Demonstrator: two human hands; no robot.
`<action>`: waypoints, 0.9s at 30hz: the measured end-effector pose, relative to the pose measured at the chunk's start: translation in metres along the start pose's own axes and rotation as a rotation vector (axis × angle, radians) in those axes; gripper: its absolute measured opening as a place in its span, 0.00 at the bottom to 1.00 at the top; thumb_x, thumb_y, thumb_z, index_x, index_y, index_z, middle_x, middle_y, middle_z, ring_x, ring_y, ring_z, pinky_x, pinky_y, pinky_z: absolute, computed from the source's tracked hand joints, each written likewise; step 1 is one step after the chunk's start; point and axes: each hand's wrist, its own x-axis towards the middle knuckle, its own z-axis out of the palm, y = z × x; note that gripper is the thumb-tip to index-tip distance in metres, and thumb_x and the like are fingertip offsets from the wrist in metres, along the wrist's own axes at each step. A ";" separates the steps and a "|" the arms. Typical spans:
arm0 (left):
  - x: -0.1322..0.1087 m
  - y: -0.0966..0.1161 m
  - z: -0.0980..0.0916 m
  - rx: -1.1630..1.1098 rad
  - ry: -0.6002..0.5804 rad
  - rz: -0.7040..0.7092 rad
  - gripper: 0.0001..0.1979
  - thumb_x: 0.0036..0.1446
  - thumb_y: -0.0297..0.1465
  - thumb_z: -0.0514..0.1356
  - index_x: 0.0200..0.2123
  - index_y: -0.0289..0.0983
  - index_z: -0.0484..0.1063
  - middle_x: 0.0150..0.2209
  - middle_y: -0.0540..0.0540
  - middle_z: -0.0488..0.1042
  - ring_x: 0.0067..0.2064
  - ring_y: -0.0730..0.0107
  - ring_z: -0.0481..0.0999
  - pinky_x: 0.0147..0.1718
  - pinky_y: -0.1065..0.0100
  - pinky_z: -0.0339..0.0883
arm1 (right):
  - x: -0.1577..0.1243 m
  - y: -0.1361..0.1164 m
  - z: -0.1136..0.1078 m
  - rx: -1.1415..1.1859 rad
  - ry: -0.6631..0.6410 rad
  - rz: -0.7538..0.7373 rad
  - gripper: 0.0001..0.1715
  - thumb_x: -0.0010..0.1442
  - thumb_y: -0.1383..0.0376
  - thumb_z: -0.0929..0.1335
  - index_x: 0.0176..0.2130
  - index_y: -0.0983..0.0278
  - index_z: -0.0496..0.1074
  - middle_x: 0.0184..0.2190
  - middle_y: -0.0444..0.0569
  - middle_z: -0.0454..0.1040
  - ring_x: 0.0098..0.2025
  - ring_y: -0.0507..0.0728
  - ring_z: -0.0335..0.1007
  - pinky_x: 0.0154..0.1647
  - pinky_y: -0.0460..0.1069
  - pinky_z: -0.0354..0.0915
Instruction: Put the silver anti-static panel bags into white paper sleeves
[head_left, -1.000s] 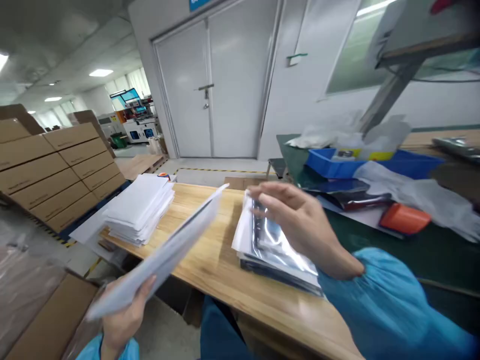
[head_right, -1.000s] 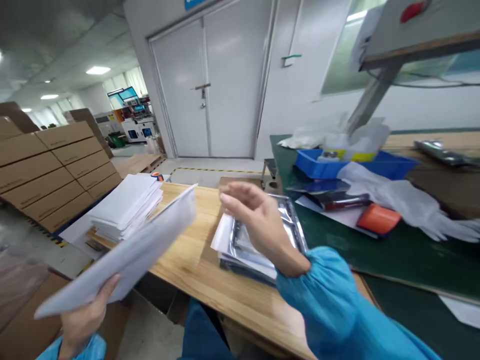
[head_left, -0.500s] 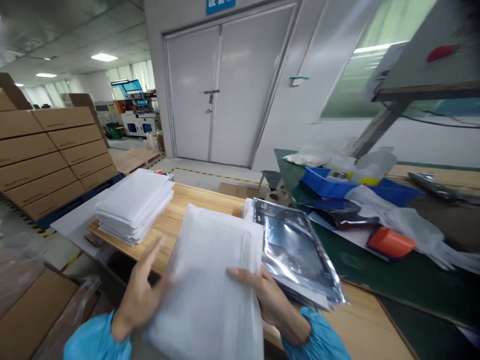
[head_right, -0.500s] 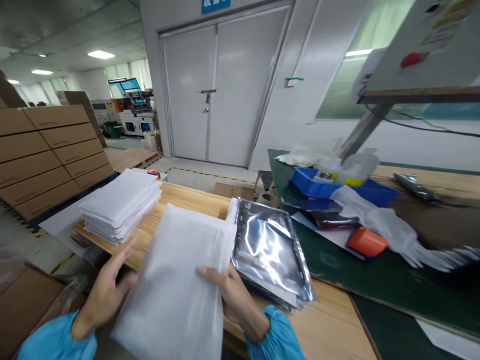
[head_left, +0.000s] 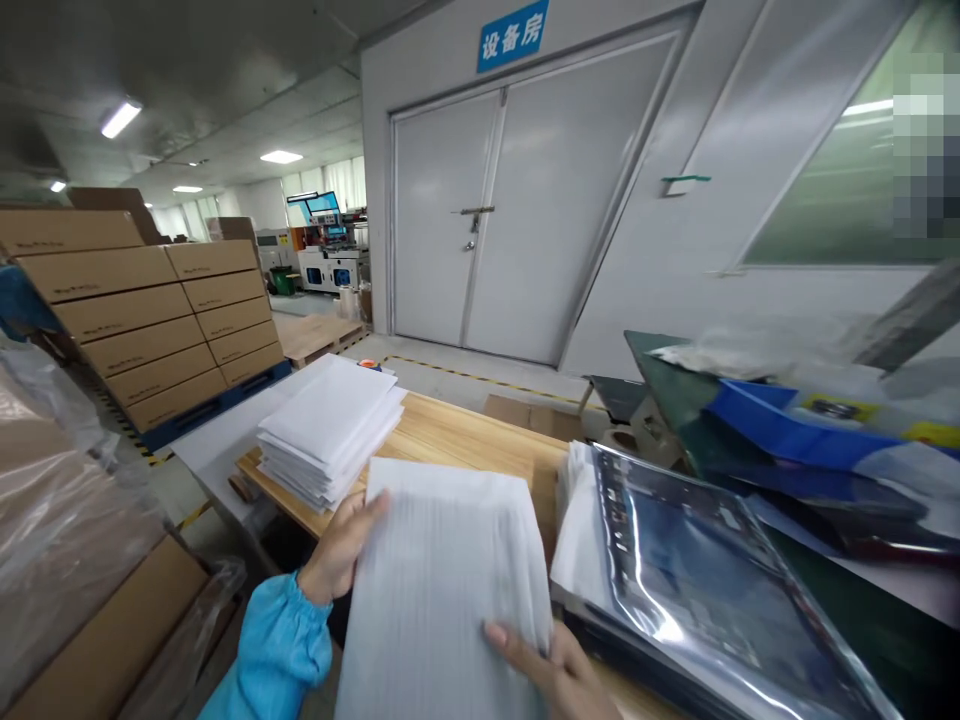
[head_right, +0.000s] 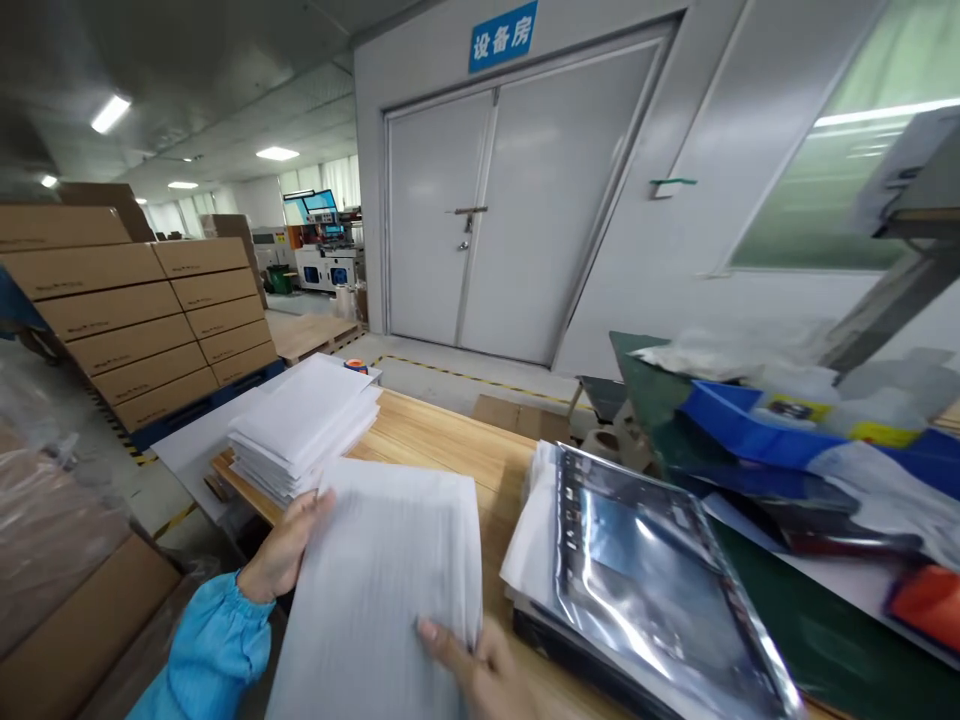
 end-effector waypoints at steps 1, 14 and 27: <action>-0.006 0.001 -0.007 0.058 -0.053 -0.018 0.22 0.43 0.42 0.69 0.37 0.32 0.76 0.31 0.42 0.79 0.32 0.64 0.77 0.31 0.69 0.68 | 0.006 -0.007 0.005 0.031 0.004 0.029 0.30 0.39 0.48 0.76 0.36 0.66 0.76 0.36 0.54 0.79 0.44 0.68 0.74 0.42 0.55 0.70; -0.020 0.052 -0.109 -0.008 0.465 0.303 0.24 0.55 0.47 0.59 0.50 0.39 0.68 0.52 0.39 0.73 0.52 0.58 0.73 0.48 0.57 0.69 | 0.137 -0.138 0.162 0.271 -0.151 -0.180 0.11 0.53 0.66 0.69 0.39 0.65 0.70 0.35 0.51 0.78 0.34 0.57 0.75 0.37 0.50 0.71; 0.042 0.018 -0.035 1.113 0.397 1.040 0.21 0.56 0.39 0.59 0.53 0.40 0.67 0.67 0.41 0.53 0.65 0.53 0.56 0.63 0.52 0.49 | 0.053 -0.003 -0.023 -0.164 0.178 -0.528 0.18 0.54 0.52 0.69 0.29 0.65 0.75 0.20 0.45 0.72 0.22 0.53 0.69 0.20 0.46 0.63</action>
